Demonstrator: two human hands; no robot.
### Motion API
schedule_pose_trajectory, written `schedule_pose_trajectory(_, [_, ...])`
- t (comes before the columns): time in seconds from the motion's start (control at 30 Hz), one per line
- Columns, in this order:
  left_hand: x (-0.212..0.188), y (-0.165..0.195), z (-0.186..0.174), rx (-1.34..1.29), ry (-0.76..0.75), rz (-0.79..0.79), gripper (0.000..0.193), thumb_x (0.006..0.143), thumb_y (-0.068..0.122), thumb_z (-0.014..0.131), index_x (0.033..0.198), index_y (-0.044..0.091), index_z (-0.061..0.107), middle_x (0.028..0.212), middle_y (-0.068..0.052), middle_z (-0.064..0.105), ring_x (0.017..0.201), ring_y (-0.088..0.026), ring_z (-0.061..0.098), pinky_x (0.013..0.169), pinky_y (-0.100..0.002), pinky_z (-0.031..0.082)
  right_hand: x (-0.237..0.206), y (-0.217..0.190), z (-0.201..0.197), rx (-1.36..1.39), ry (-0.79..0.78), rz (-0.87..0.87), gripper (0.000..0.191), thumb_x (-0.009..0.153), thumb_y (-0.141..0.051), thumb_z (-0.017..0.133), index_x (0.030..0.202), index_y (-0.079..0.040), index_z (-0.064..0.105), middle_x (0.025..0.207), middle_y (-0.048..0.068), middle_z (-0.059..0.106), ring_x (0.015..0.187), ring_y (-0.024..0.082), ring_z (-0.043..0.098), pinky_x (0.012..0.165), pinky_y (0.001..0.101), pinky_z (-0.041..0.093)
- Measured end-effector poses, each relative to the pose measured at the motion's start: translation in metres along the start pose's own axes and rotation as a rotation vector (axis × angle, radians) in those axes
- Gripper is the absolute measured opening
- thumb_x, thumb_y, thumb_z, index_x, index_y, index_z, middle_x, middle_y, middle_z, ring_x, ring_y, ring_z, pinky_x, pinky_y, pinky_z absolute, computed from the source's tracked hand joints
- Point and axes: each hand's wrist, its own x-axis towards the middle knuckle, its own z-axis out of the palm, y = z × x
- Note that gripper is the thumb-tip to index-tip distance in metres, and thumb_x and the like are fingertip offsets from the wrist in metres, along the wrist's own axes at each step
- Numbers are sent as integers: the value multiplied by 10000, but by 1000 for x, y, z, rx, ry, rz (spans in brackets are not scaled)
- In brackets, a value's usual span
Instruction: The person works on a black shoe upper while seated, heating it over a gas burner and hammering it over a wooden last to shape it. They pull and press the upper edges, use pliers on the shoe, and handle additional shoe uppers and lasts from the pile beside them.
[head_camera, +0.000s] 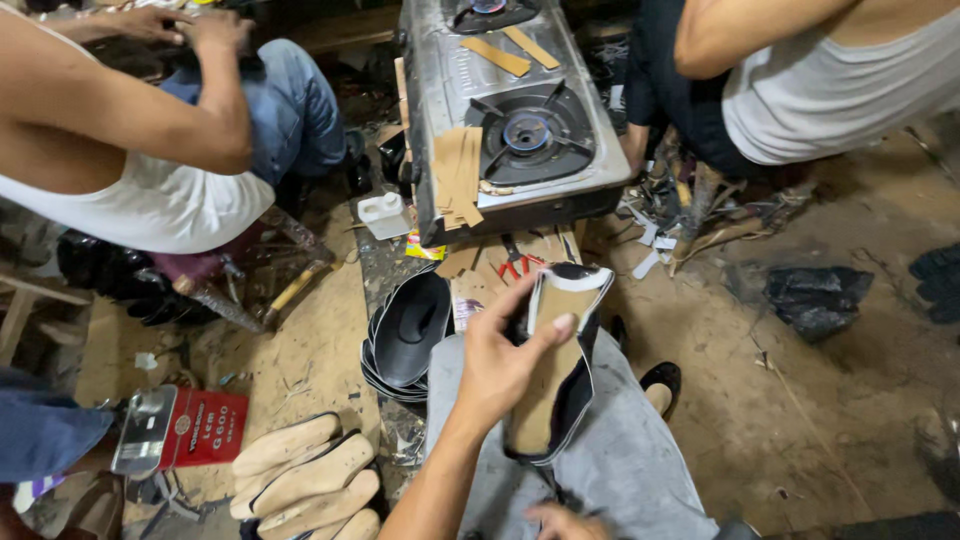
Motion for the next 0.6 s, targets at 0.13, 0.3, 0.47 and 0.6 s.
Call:
schedule_pose_trajectory(0.13, [5,4,18,262,-147,210,547,871,139,787,1365,-23,618,1213,-211,732,1114,-304,725,966,-358,541,-3,8,0,-145,-181,35,568,1038,-341,465,1474,23,466,1373,195,624,1240,295,598,1008,422,462])
schedule_pose_trajectory(0.3, [3,-4,45,380,-172,272,472,913,145,754,1334,-18,616,1159,-237,720,1062,-388,706,915,-420,562,-63,-22,32,-551,-464,-7,540,1043,-276,492,1494,14,425,1430,176,586,1324,248,552,1098,372,393])
schedule_pose_trajectory(0.47, [1,-12,50,495,-152,346,415,970,118,701,1337,-37,583,1175,-254,698,1044,-405,697,905,-441,564,-147,-96,47,-708,-641,-433,501,1023,-246,509,1453,-2,422,1404,165,585,1324,228,568,1125,365,408])
schedule_pose_trajectory(0.6, [-5,-13,54,621,-131,457,456,979,51,634,1400,-85,524,1275,-306,642,1126,-433,656,959,-460,530,-146,-131,71,-674,-122,-849,240,1050,-161,639,1107,34,510,1017,198,713,839,274,712,756,402,567])
